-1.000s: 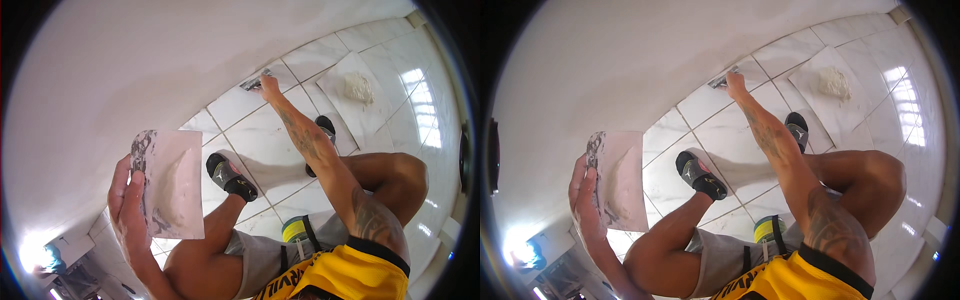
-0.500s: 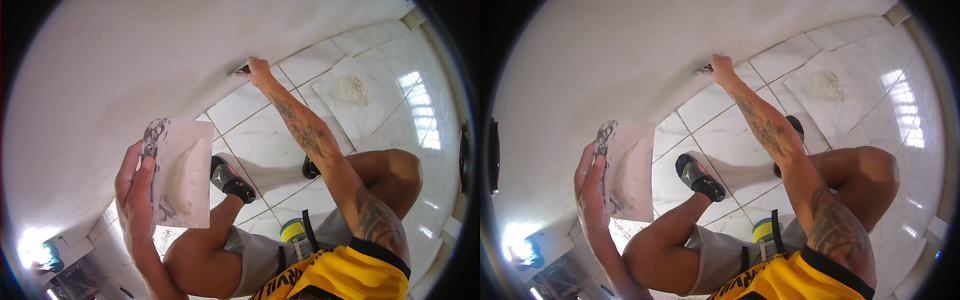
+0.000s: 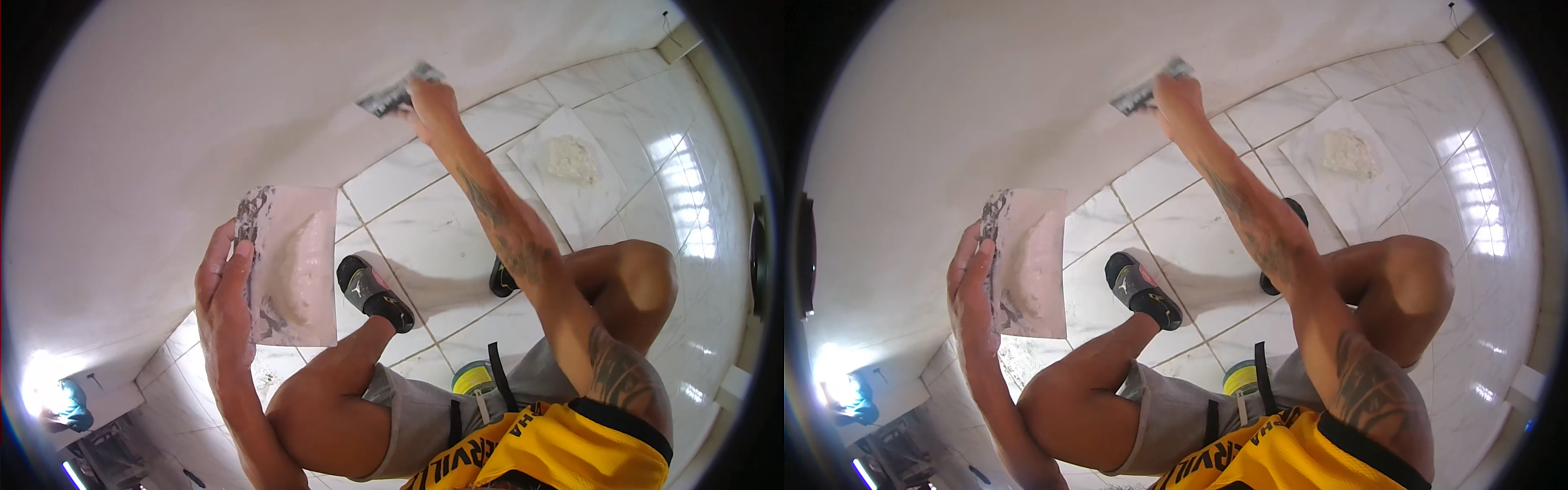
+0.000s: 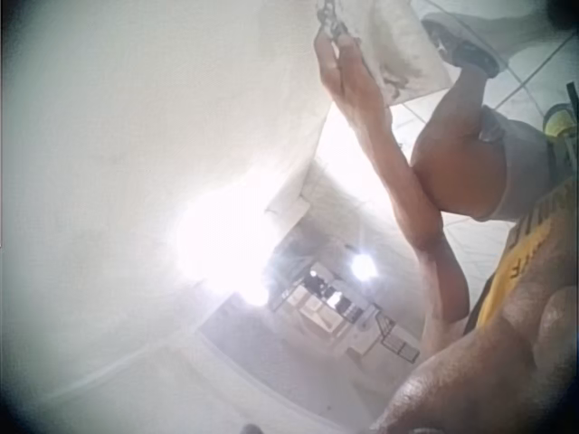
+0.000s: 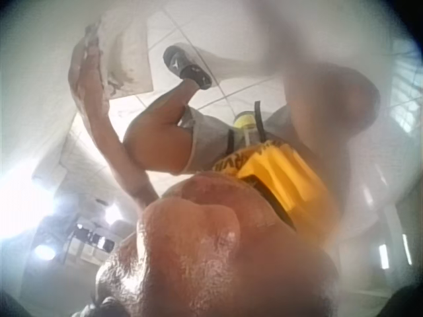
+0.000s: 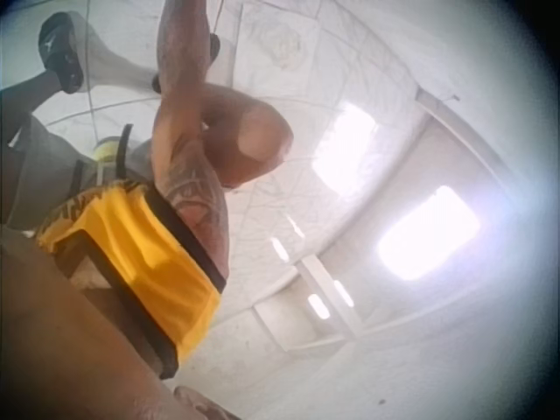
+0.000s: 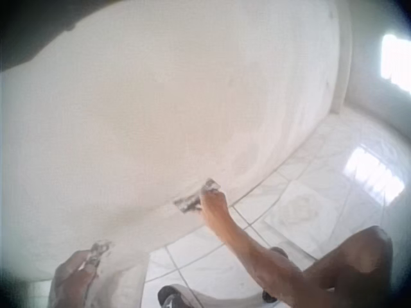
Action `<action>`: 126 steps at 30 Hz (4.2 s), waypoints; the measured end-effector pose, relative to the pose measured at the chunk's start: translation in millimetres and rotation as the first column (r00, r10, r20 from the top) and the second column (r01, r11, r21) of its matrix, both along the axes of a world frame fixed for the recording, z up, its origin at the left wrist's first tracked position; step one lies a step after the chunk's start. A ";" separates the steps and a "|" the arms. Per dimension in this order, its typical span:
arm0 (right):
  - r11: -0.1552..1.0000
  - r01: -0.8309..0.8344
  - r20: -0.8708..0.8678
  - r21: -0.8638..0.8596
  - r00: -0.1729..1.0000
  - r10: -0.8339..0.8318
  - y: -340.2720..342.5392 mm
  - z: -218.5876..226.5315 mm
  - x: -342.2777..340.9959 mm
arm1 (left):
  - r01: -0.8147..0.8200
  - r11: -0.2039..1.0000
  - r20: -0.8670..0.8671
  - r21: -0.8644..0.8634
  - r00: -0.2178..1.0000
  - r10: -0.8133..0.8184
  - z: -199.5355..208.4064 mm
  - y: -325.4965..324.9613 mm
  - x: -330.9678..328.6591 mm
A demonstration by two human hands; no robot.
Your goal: The person applies patching compound to a wall using a putty knife and a larger rectangular spreader, scraping compound from the spreader and smoothing it onto the wall surface.
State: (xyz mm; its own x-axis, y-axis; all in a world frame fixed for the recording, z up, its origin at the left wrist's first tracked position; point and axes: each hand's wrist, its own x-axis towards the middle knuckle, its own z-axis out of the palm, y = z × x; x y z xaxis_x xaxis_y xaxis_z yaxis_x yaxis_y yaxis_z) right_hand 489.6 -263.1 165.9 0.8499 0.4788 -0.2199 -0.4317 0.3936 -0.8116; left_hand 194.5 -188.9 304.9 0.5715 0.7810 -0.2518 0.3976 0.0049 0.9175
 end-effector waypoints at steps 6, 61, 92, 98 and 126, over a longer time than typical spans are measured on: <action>0.983 -0.009 -0.284 -0.182 0.958 -0.044 -8.1 -152.8 -18.5 | -0.067 0.997 0.019 -0.031 0.997 0.068 1.1 -7.6 7.6; 0.971 -0.203 -0.272 0.125 0.934 0.230 75.0 -19.5 -56.0 | -0.149 0.979 0.199 -0.140 0.964 0.175 -28.7 24.5 -15.0; 0.829 0.186 0.495 -0.528 -0.725 0.478 -163.6 221.3 -97.8 | 0.315 0.898 0.565 -0.306 0.819 -0.095 10.8 -51.3 53.2; 0.773 0.226 0.405 -0.593 -0.746 0.529 -173.1 219.3 -83.6 | 0.320 0.894 0.548 -0.313 0.830 -0.106 12.5 -62.6 61.4; 0.987 -0.160 -0.354 0.000 0.923 0.149 -140.8 -238.4 73.4 | 0.047 0.887 0.253 -0.459 0.964 0.079 -196.6 -10.4 57.4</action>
State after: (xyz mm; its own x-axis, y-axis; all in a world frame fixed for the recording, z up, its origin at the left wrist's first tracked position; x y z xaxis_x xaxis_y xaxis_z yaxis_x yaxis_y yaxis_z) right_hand 563.0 -403.9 -72.4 0.6313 0.5869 -0.5070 -0.7452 0.2780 -0.6061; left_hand 251.9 -199.3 108.3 0.6537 0.6237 -0.4286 0.1447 0.4529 0.8798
